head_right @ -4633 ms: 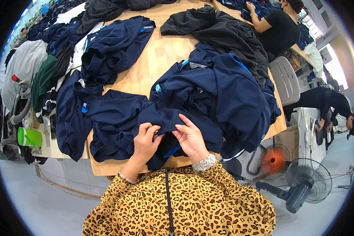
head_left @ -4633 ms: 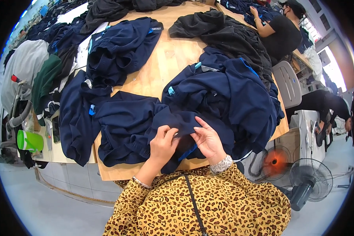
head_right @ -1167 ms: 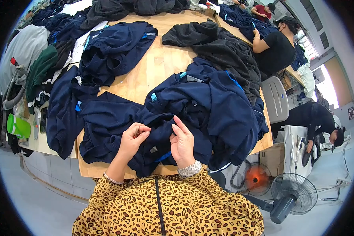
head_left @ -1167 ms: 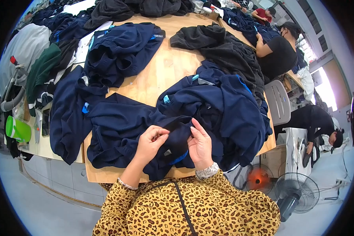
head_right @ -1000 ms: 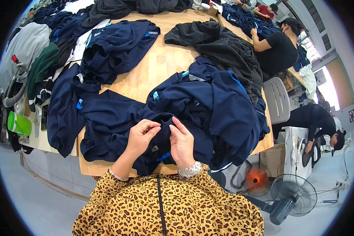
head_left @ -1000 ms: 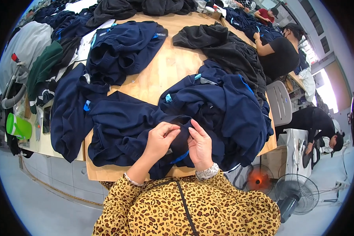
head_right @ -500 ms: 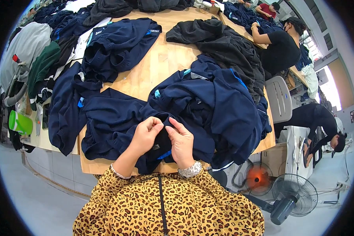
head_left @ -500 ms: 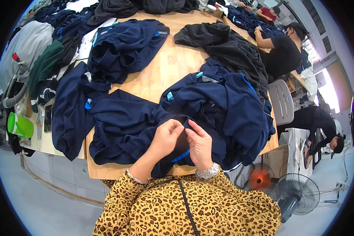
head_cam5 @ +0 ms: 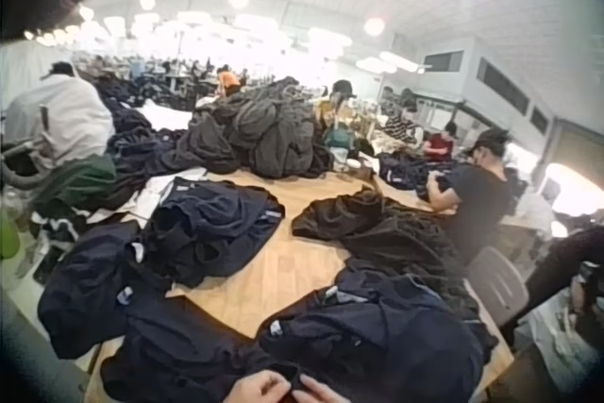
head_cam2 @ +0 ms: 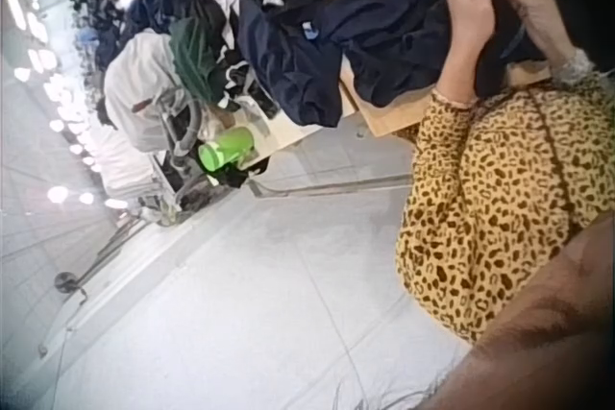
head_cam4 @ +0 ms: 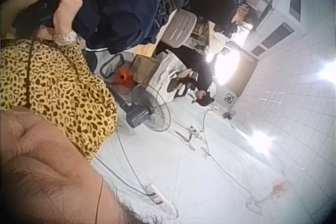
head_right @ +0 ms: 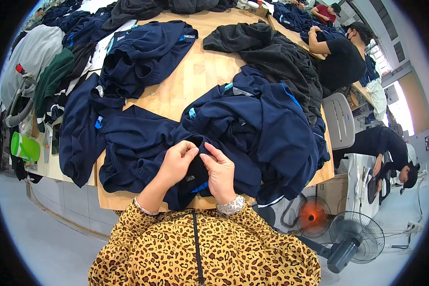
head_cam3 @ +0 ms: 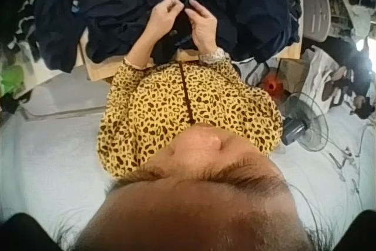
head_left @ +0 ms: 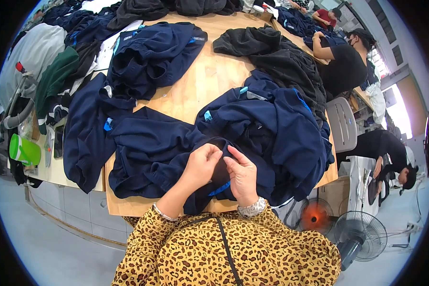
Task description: The recorder uses thread nippers to trim loose threads from navy blue garments and inspects them for quality.
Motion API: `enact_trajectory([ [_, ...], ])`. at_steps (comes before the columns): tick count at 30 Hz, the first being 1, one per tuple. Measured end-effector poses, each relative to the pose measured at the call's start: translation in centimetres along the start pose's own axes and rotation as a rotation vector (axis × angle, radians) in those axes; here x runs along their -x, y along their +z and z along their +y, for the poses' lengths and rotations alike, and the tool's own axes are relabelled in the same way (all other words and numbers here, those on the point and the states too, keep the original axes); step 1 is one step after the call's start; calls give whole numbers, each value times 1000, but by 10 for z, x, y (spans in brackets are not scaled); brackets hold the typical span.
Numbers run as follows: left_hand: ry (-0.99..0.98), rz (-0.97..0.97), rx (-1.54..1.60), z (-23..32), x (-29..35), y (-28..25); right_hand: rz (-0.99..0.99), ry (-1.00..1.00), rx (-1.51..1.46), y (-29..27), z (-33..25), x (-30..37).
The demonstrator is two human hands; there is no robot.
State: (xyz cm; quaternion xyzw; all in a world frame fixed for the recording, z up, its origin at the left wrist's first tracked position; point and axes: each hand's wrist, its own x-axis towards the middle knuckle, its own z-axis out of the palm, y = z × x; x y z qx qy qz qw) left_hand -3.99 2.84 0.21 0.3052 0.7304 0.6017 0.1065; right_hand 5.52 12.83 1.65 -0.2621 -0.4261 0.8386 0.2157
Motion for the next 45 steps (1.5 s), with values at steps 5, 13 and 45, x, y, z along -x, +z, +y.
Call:
enact_trajectory([
  [5, -753, -76, 1357, -7, -7, -12, 32, 140, -197, -11, 3, -12],
  [13, -335, -47, 414, -18, 18, -1, 93, 128, -276, -7, -4, -14],
  [45, 37, 154, 118, -2, 17, 12, 83, 30, -179, -1, 9, -4],
])
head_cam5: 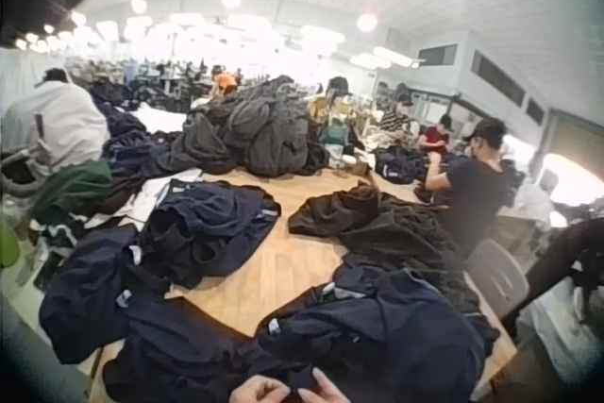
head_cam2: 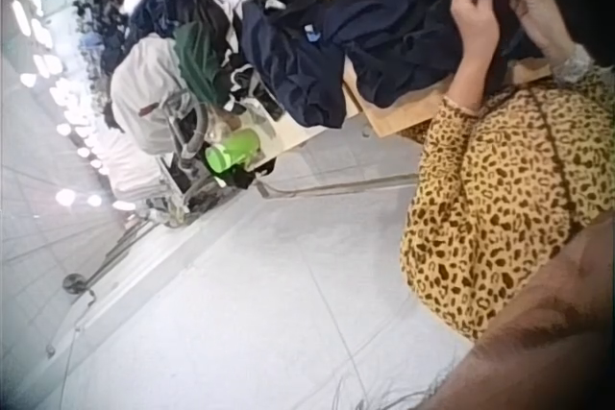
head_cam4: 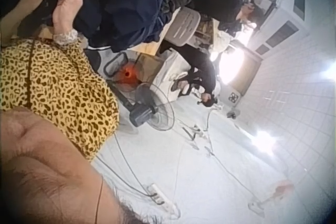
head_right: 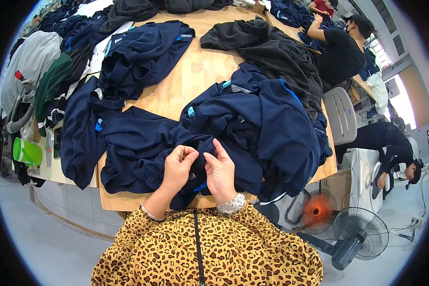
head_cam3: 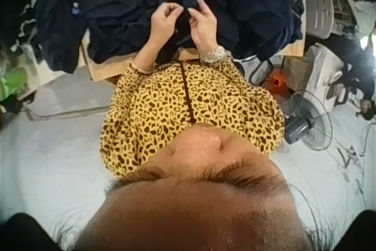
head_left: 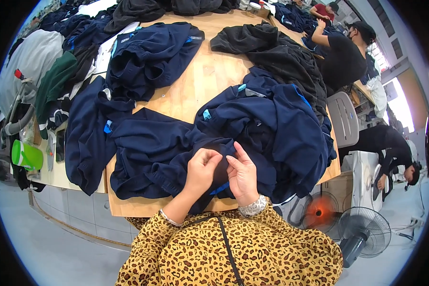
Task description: The recorder uses thread nippers to trim loose threads from navy blue garments and inspects them for quality.
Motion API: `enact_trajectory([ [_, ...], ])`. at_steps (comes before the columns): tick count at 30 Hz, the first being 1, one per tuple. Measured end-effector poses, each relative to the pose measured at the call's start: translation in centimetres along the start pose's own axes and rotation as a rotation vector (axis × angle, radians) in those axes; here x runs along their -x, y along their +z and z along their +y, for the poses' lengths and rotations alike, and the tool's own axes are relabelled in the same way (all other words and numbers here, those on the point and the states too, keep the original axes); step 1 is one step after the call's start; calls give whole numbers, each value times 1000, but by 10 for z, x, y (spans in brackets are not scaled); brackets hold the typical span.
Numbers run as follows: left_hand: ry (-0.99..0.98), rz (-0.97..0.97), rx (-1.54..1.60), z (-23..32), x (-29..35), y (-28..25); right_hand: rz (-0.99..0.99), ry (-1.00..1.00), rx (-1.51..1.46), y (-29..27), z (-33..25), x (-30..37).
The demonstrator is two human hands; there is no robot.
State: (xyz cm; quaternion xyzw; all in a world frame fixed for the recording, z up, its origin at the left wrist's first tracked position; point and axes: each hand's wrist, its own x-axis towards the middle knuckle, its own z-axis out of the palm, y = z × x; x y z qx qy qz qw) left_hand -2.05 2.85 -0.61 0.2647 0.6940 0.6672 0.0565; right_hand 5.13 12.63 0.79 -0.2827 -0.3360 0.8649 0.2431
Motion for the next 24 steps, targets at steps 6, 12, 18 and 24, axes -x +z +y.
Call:
enact_trajectory([
  [6, -755, 64, 986, -13, -3, -20, -23, -10, -33, -5, 2, -4],
  [12, -224, 9, 125, 2, -7, -31, -184, -2, 203, 6, -18, -7],
  [18, -458, -161, 550, 16, -42, -63, -638, -4, 636, 35, -41, -15],
  [24, -200, -455, 336, 43, -61, -78, -721, -71, 693, 29, -35, -19],
])
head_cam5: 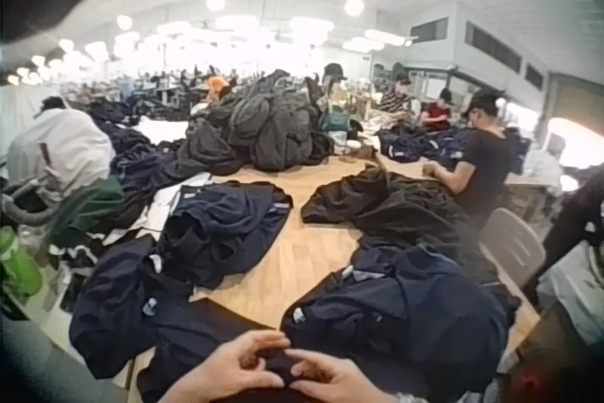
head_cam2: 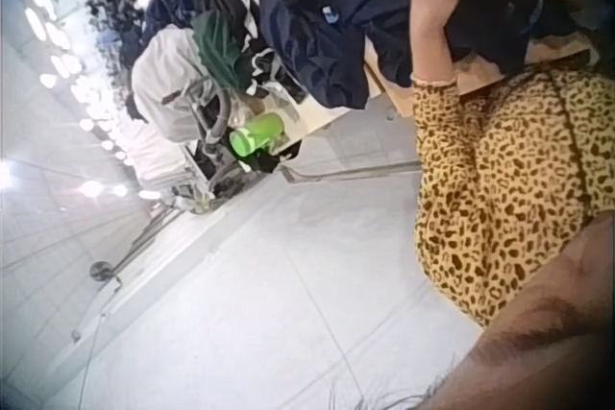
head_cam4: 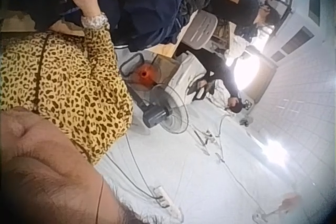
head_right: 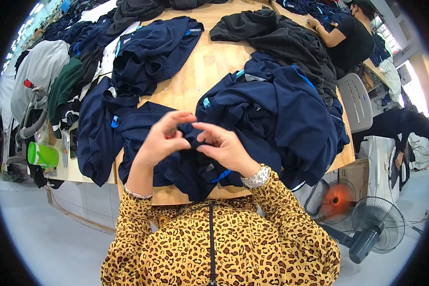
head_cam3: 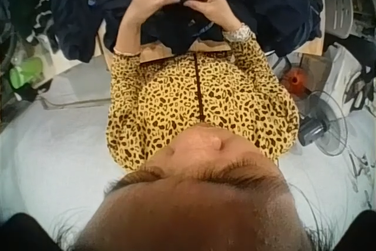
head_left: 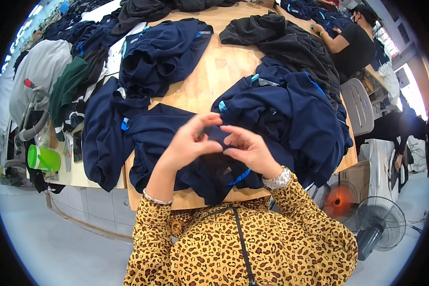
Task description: The recorder uses thread nippers to trim loose threads from navy blue garments and inspects them for quality.
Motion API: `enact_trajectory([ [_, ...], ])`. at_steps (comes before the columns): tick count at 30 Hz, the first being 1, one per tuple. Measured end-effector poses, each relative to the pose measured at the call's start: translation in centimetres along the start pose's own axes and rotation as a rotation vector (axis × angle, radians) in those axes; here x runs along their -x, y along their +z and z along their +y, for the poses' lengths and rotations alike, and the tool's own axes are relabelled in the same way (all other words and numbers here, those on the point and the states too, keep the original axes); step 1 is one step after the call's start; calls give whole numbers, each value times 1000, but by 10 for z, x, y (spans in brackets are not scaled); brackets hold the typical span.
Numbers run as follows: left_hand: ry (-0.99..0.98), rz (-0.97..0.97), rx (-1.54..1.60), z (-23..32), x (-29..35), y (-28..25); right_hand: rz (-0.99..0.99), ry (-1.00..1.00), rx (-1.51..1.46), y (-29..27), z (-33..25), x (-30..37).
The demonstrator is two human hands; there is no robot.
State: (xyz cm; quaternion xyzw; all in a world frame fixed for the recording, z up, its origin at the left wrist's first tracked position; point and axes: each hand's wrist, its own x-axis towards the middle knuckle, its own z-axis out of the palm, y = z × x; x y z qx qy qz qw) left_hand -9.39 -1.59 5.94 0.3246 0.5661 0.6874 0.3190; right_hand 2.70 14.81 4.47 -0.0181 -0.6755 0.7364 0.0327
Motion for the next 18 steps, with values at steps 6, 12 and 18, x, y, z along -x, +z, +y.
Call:
enact_trajectory([
  [6, -105, 48, -130, 21, 1, -2, -70, -169, 409, 3, -35, -11],
  [12, 36, 591, 327, 34, 4, -36, 206, -83, 493, -11, 16, 5],
  [18, -41, 800, 253, -17, 13, -76, 547, -108, 917, -56, 45, 27],
])
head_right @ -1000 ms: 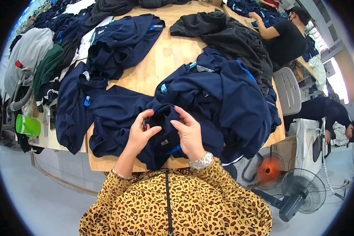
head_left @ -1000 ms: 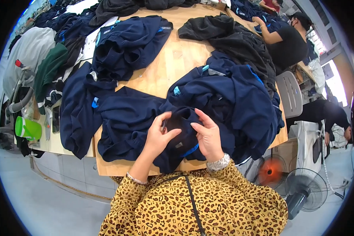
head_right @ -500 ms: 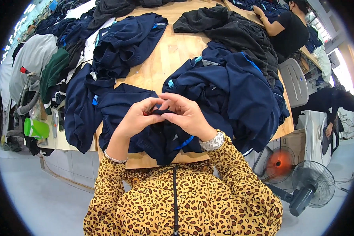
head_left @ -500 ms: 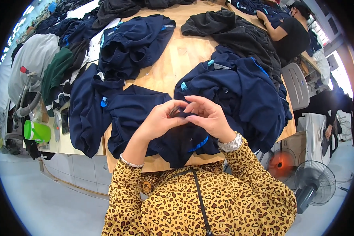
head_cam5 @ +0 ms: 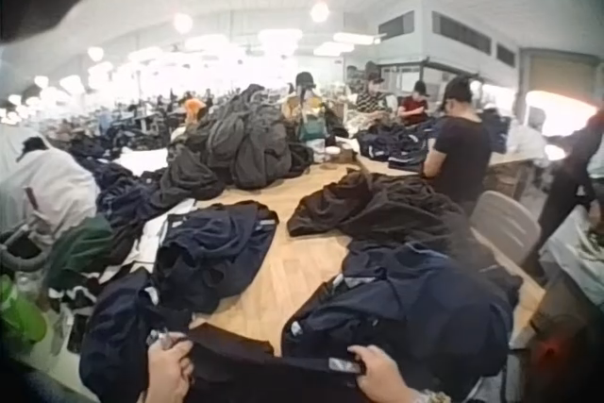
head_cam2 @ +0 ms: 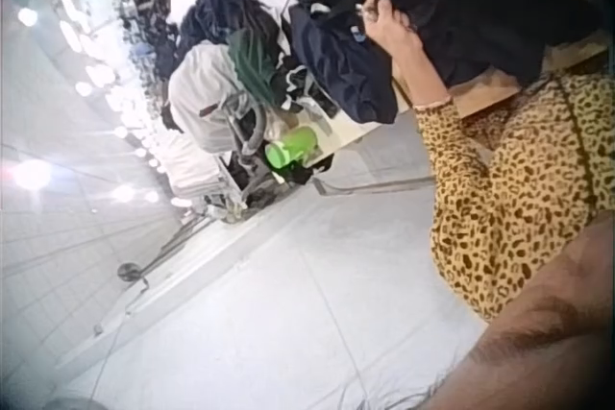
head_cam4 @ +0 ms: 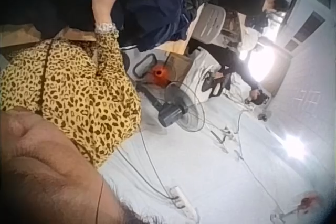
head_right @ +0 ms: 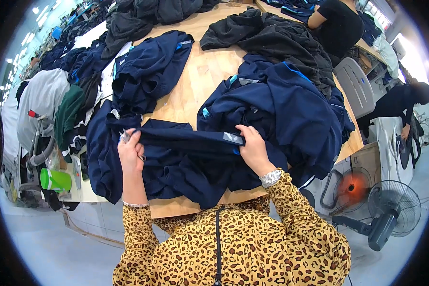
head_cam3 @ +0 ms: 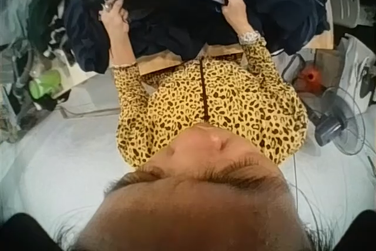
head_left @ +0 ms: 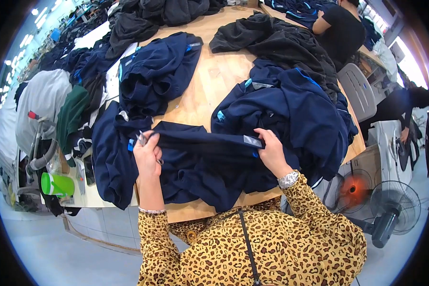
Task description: The recorder uses thread nippers to trim loose threads from navy blue garments and inspects them for quality.
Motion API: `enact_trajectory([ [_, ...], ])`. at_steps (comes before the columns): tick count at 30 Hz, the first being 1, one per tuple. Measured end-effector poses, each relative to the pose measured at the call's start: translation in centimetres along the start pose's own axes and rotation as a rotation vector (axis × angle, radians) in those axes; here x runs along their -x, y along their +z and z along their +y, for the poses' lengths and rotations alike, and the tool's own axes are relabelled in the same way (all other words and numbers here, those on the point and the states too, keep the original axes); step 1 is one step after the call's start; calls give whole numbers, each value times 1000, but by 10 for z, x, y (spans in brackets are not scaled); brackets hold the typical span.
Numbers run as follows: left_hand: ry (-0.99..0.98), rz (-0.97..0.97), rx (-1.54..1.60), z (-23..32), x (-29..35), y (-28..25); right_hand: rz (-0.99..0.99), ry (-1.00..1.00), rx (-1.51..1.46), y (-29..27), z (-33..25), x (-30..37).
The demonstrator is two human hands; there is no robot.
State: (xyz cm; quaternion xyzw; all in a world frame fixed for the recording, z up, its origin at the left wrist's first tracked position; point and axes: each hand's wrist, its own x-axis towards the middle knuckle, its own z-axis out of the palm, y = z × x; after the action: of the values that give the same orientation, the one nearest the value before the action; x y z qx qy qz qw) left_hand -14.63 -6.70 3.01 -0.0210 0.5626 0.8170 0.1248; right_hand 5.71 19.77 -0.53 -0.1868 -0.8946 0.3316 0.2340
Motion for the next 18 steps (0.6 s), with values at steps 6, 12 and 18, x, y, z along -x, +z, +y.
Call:
enact_trajectory([
  [6, 38, 48, -84, -51, 6, -50, 279, -145, 248, -12, 14, 31],
  [12, 53, 54, -72, -74, 27, -68, 385, -159, 35, -2, 27, 62],
  [18, -140, 96, -234, -59, 20, -58, -34, 420, -498, -9, 20, 44],
])
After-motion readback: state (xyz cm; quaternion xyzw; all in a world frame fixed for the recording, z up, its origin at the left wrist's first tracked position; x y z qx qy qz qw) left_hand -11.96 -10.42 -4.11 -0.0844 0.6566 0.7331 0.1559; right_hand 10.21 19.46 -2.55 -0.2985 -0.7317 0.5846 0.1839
